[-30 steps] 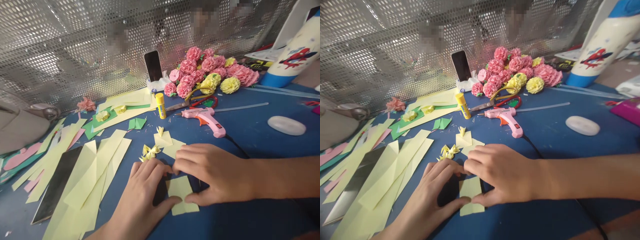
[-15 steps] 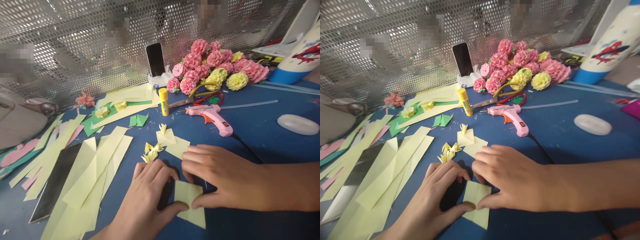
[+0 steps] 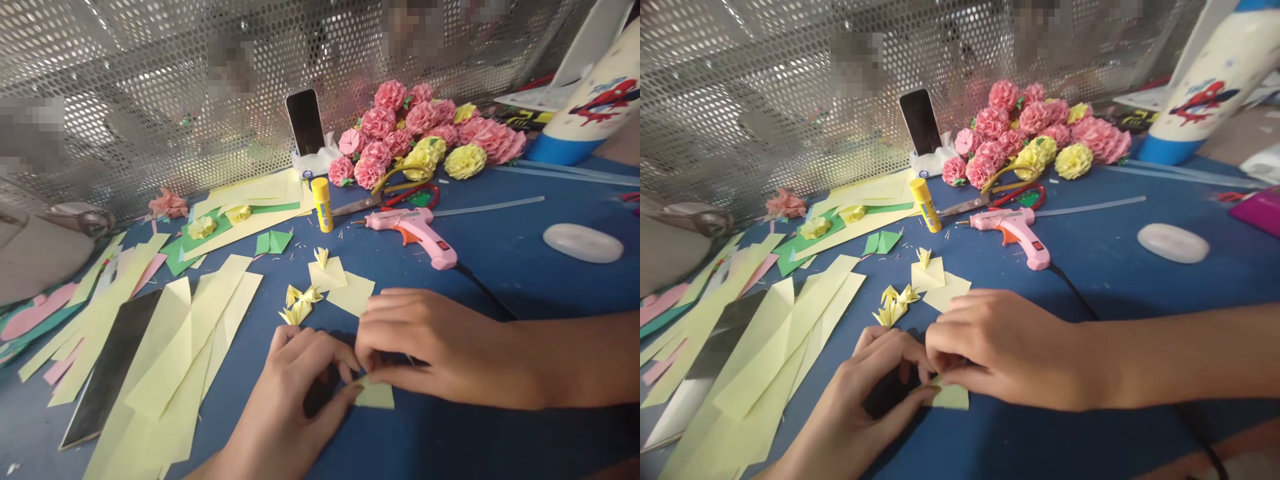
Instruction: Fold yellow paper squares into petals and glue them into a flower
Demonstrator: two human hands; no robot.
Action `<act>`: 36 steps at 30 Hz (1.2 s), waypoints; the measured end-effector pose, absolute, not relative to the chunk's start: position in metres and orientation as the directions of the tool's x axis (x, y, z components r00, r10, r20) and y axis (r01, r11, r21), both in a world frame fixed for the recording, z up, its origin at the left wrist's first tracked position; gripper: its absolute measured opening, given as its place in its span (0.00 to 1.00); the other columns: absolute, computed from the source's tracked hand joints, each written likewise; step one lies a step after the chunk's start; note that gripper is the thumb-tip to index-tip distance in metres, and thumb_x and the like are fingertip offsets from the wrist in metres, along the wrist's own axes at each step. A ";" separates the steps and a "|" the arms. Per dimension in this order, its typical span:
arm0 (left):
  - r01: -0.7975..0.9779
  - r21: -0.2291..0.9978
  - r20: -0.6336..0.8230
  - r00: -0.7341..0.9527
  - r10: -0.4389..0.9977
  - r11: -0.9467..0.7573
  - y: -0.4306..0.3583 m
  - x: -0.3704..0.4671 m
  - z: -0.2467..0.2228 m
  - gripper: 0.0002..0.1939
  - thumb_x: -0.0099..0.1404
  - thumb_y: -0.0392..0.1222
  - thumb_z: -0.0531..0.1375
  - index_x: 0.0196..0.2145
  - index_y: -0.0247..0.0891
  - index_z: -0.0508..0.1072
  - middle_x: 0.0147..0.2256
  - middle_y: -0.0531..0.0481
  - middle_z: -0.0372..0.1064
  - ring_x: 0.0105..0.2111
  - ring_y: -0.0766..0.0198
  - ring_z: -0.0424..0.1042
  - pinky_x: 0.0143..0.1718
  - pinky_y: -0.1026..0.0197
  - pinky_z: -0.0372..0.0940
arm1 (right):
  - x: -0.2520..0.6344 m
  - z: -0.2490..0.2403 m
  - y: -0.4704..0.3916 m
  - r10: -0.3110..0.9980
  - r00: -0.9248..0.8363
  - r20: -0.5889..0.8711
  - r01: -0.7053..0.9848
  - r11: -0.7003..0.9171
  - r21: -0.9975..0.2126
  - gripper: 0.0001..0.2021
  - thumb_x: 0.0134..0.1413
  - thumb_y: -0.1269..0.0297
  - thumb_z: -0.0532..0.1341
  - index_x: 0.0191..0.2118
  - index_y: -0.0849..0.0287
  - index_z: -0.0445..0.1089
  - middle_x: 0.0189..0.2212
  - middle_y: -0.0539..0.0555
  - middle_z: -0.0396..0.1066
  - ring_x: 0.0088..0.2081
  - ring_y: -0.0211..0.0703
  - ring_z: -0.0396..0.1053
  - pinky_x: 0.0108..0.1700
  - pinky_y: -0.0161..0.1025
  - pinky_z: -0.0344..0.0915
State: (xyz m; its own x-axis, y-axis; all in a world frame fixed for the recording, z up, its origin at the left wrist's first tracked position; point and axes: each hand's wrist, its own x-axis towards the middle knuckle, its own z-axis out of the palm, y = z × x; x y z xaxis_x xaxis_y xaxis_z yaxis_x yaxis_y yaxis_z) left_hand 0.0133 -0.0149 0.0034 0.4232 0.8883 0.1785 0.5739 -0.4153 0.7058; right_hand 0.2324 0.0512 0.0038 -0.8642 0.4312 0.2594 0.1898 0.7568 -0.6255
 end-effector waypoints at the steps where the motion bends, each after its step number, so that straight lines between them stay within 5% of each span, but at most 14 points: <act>1: 0.582 0.704 0.185 0.404 0.896 -0.407 -0.014 0.013 0.004 0.08 0.66 0.31 0.61 0.35 0.44 0.70 0.29 0.60 0.68 0.32 0.67 0.67 0.38 0.63 0.59 | 0.233 0.004 0.054 0.417 -0.854 0.311 0.179 0.797 -0.576 0.06 0.65 0.71 0.61 0.35 0.59 0.67 0.30 0.46 0.67 0.33 0.36 0.61 0.41 0.34 0.55; 6: 0.577 0.702 0.212 0.391 0.896 -0.417 -0.009 0.007 0.000 0.06 0.67 0.32 0.60 0.37 0.44 0.71 0.33 0.59 0.73 0.32 0.66 0.68 0.38 0.62 0.60 | 0.234 0.001 0.064 0.297 -0.857 0.420 0.143 0.922 -0.360 0.09 0.70 0.70 0.55 0.37 0.60 0.69 0.32 0.49 0.68 0.33 0.39 0.59 0.41 0.37 0.54; 11: 0.580 0.572 0.326 0.488 0.809 -0.580 -0.004 0.002 -0.002 0.05 0.70 0.32 0.60 0.40 0.41 0.72 0.38 0.55 0.76 0.35 0.66 0.72 0.44 0.59 0.57 | 0.234 -0.008 0.066 0.243 -0.866 0.437 0.135 0.955 -0.263 0.15 0.71 0.72 0.51 0.33 0.61 0.70 0.30 0.50 0.67 0.31 0.40 0.58 0.36 0.39 0.54; 16: 0.554 0.473 0.354 0.593 0.723 -0.685 -0.002 -0.001 -0.002 0.10 0.75 0.33 0.54 0.38 0.39 0.74 0.38 0.54 0.76 0.35 0.67 0.71 0.45 0.59 0.57 | 0.237 -0.007 0.068 0.136 -0.875 0.464 0.064 0.984 -0.168 0.16 0.71 0.73 0.49 0.40 0.60 0.75 0.36 0.51 0.75 0.36 0.40 0.66 0.40 0.40 0.60; 21: 0.554 0.198 0.504 0.650 0.568 -0.809 -0.009 -0.004 -0.010 0.18 0.78 0.33 0.48 0.38 0.36 0.77 0.37 0.51 0.78 0.37 0.64 0.73 0.48 0.57 0.58 | 0.239 -0.006 0.070 -0.095 -0.857 0.507 -0.109 0.994 0.001 0.15 0.70 0.70 0.53 0.42 0.63 0.78 0.41 0.52 0.79 0.38 0.40 0.72 0.37 0.40 0.66; 25: 0.569 0.078 0.535 0.669 0.516 -0.819 -0.012 -0.005 -0.015 0.18 0.77 0.30 0.50 0.37 0.36 0.78 0.36 0.53 0.78 0.37 0.64 0.73 0.49 0.57 0.58 | 0.240 -0.006 0.072 -0.135 -0.865 0.484 -0.143 0.990 0.021 0.14 0.69 0.71 0.54 0.40 0.63 0.79 0.42 0.54 0.79 0.38 0.40 0.72 0.36 0.39 0.67; 28: 0.560 0.114 0.547 0.654 0.523 -0.820 -0.010 -0.005 -0.014 0.17 0.76 0.31 0.50 0.36 0.35 0.78 0.36 0.53 0.78 0.36 0.64 0.73 0.47 0.57 0.59 | 0.240 -0.006 0.072 -0.087 -0.867 0.491 -0.109 0.994 -0.016 0.16 0.70 0.73 0.52 0.40 0.63 0.78 0.41 0.53 0.79 0.38 0.40 0.72 0.37 0.39 0.66; 36: 0.630 0.488 0.361 0.484 0.797 -0.604 0.000 0.003 0.000 0.05 0.68 0.32 0.62 0.36 0.39 0.71 0.32 0.55 0.74 0.31 0.66 0.69 0.40 0.59 0.59 | 0.233 -0.011 0.073 0.246 -0.875 0.418 0.114 0.942 -0.317 0.13 0.71 0.66 0.55 0.34 0.61 0.71 0.36 0.53 0.72 0.36 0.40 0.65 0.42 0.38 0.61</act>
State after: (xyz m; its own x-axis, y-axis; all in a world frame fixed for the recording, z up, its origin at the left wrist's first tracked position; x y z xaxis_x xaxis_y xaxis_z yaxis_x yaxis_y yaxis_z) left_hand 0.0033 0.0001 -0.0002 0.4840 0.7970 0.3613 0.6299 -0.6039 0.4884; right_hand 0.2330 0.0727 -0.0113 -0.8747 0.2461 0.4175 0.1135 0.9415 -0.3172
